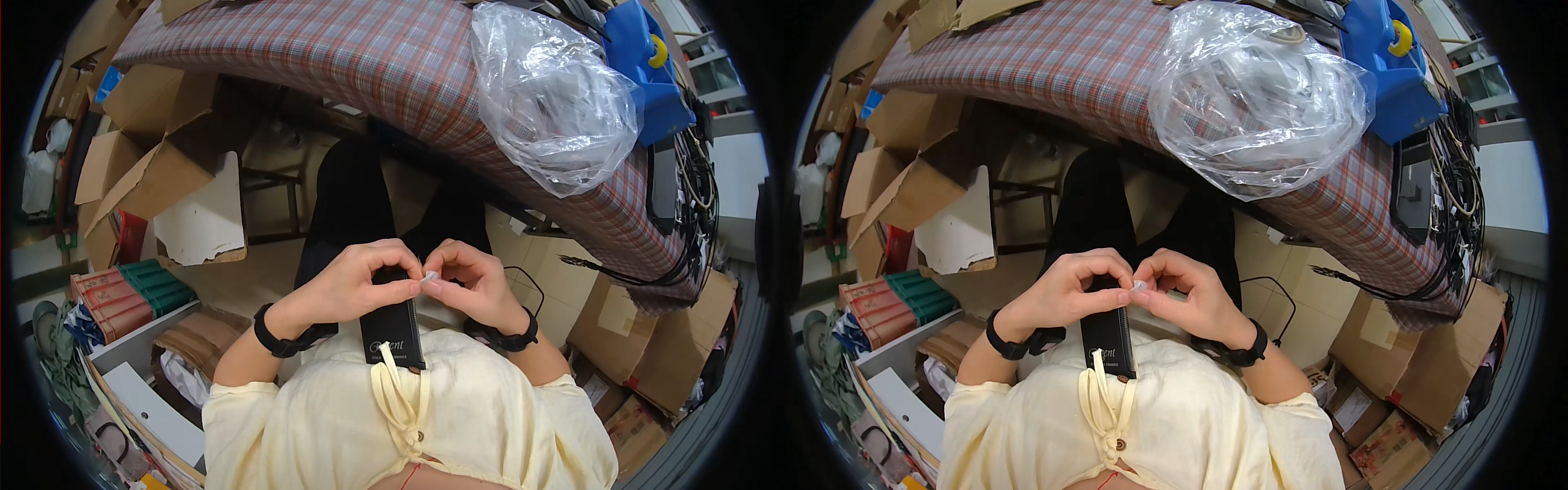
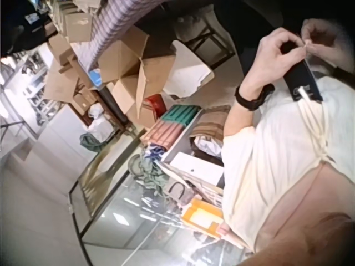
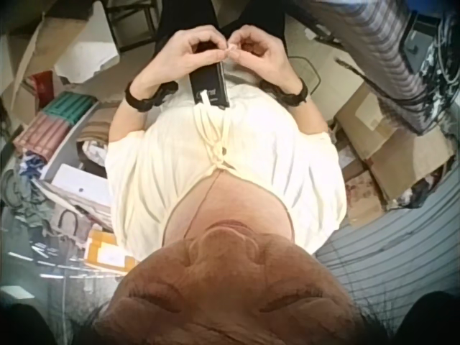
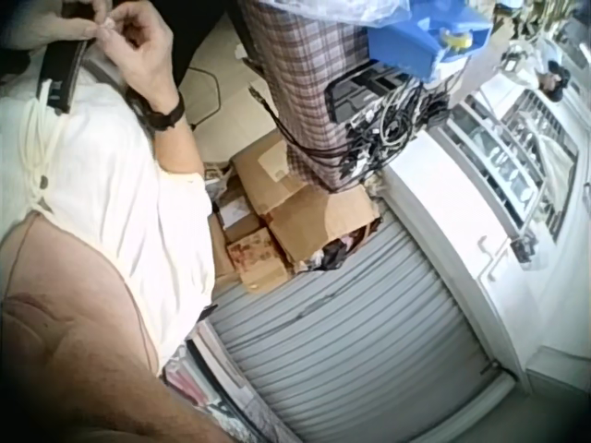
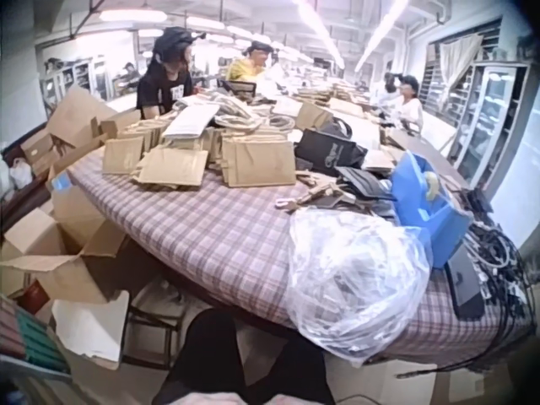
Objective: The recorder is assembling small black leather tags, attaching ribbons and plastic components in a workshop environment.
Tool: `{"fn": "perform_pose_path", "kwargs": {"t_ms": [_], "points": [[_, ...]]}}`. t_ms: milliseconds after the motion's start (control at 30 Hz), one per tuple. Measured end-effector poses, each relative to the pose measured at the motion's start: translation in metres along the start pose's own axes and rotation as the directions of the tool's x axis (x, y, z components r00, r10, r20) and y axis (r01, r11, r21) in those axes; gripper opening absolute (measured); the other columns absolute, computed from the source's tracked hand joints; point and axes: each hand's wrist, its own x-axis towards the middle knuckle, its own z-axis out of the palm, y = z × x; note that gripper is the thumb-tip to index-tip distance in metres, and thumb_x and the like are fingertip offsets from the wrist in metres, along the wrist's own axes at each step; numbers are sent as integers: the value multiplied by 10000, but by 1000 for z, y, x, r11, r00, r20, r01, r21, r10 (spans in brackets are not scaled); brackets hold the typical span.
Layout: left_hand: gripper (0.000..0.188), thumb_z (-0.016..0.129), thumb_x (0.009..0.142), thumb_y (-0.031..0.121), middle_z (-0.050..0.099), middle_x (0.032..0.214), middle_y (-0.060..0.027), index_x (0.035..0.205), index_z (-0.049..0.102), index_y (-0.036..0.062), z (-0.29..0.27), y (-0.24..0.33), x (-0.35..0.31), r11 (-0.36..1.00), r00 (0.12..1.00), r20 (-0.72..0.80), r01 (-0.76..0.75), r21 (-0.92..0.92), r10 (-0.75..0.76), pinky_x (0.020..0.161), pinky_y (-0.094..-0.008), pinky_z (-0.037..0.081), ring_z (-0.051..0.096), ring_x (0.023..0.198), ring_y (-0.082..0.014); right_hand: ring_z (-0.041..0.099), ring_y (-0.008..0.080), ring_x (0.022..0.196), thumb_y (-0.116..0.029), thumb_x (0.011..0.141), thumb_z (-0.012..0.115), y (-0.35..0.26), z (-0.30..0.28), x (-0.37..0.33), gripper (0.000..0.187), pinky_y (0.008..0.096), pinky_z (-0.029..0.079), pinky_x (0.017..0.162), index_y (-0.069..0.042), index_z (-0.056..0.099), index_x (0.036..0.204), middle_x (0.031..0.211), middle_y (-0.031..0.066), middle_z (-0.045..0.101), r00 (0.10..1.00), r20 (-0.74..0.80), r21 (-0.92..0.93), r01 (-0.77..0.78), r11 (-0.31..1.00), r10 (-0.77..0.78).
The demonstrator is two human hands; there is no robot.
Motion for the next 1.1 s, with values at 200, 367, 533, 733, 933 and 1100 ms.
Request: {"fn": "perform_pose_path", "kwargs": {"t_ms": [200, 367, 533, 733, 933, 1100], "points": [[119, 695, 850, 83, 592, 931, -16, 936, 654, 12, 0, -3, 1, 996, 998, 18, 62, -63, -61, 718, -219, 436, 539, 816, -83, 537, 54, 831, -20, 878, 627, 8, -6, 4, 114, 195, 456, 738, -10, 603, 989, 928, -5, 558, 995, 95, 101, -43, 994, 33], [158, 689, 853, 170, 596, 862, -15, 925, 662, 32, 3, -8, 3, 995, 998, 21, 63, -82, -61, 702, -231, 448, 558, 773, -91, 523, 64, 807, -24, 870, 623, 14, -12, 7, 115, 205, 438, 725, -20, 624, 985, 927, 3, 560, 988, 152, 124, -13, 992, -6], [149, 674, 858, 159, 606, 866, -14, 923, 660, 25, 7, -11, 4, 985, 997, 30, 71, -157, -67, 700, -226, 445, 558, 777, -83, 506, 100, 780, -38, 838, 638, 21, -26, 13, 175, 235, 429, 714, -33, 635, 1013, 928, 23, 557, 949, 291, -59, 148, 987, -125], [154, 679, 847, 166, 609, 876, -24, 906, 661, 25, 7, -7, 4, 993, 997, -9, 75, -88, -76, 704, -234, 447, 563, 781, -95, 514, 129, 826, -44, 793, 685, 1, -19, 9, 231, 251, 435, 710, -50, 651, 1021, 986, 43, 550, 976, 172, -49, 143, 989, -132], [155, 679, 847, 166, 594, 868, -23, 908, 658, 25, 8, -10, 3, 995, 998, 1, 59, -79, -59, 714, -237, 447, 557, 779, -101, 537, 163, 866, -20, 784, 712, -13, -18, 11, 260, 263, 448, 696, -51, 672, 1038, 1011, 52, 556, 954, 215, -325, 272, 906, -209], [135, 665, 866, 141, 584, 888, -13, 936, 652, 25, 6, -8, 3, 987, 997, 45, 71, -143, -65, 718, -225, 444, 543, 794, -85, 540, 178, 888, -20, 799, 711, -9, -25, 10, 180, 261, 450, 702, -72, 704, 971, 969, 52, 566, 921, 305, -317, 337, 886, -241]]}}
